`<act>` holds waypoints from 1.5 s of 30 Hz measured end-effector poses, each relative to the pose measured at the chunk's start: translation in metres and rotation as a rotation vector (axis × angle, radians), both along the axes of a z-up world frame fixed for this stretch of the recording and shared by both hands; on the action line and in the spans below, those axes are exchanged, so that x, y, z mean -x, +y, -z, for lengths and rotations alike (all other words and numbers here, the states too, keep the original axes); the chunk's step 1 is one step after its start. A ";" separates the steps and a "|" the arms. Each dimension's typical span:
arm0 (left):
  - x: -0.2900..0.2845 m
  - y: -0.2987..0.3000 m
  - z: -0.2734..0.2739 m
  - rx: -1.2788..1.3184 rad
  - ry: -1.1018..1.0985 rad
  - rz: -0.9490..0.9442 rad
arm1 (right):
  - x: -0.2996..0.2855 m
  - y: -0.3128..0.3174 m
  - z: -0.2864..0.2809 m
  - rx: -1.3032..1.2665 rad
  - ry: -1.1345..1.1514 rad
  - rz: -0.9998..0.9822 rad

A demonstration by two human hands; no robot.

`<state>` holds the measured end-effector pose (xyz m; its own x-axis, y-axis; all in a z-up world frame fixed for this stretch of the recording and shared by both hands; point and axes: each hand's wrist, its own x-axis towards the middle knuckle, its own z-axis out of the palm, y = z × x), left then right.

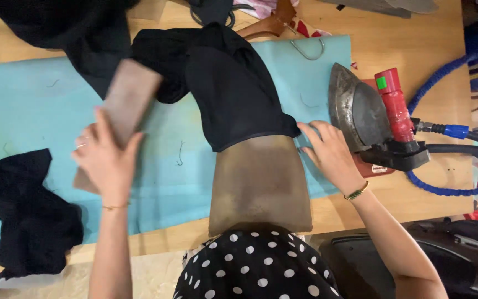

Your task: Ironing a black garment on a specialized pressing ham using a steam iron and a wooden clapper.

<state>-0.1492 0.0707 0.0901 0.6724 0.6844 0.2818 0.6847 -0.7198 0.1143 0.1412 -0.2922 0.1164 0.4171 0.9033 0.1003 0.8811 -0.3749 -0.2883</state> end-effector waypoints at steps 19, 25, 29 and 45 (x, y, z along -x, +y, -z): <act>-0.122 -0.049 0.022 0.716 -0.392 0.412 | -0.058 0.075 0.046 -0.479 0.493 0.298; -0.138 -0.018 0.000 1.193 -0.906 0.405 | -0.074 0.097 0.026 -0.784 0.840 0.290; -0.126 -0.019 -0.048 1.334 -1.001 0.395 | -0.051 0.098 -0.018 -0.870 1.177 0.192; -0.115 -0.024 -0.048 1.224 -1.089 0.253 | -0.029 0.090 -0.037 -0.763 1.448 0.248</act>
